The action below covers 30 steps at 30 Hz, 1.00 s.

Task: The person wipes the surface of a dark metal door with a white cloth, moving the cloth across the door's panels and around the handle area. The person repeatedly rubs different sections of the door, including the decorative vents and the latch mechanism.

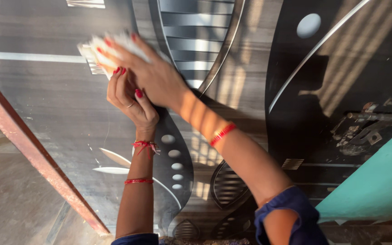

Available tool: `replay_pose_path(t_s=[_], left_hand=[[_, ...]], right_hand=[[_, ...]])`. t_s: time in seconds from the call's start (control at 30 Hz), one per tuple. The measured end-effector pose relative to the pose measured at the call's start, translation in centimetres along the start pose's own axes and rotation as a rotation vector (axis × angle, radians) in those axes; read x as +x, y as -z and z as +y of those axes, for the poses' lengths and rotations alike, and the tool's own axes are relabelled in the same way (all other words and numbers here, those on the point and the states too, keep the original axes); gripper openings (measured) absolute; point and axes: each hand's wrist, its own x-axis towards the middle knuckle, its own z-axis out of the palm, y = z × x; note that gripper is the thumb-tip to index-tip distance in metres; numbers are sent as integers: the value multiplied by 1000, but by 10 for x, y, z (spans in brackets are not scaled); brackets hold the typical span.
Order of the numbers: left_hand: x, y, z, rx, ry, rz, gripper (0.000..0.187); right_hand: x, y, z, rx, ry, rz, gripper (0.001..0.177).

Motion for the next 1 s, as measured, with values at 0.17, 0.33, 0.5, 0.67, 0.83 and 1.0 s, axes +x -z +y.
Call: replay_pose_path(t_s=[0.17,0.33,0.5,0.67,0.83,1.0], left_hand=[[2,3,-1,16,-81,-40,44],[4,2,3,44,-80,-72,40],[5,2,10,38,-77,-121,39],[14,5,21,-19,52,-140,37],[11,13,46,-189,194,-187,38],[-45,0,97,-494,325,-261,45]], right_hand=[[-79,1,-13,-2,118,-149,38],[-135,27,22,-138,-24,-31,45],[-188,46,34,-150,-482,-165,55],[-242,24,-8,-223,-216,-404,59],[-277,27,-49,-215,49,-421,57],[-248,27,-37,62,-179,-346,58]])
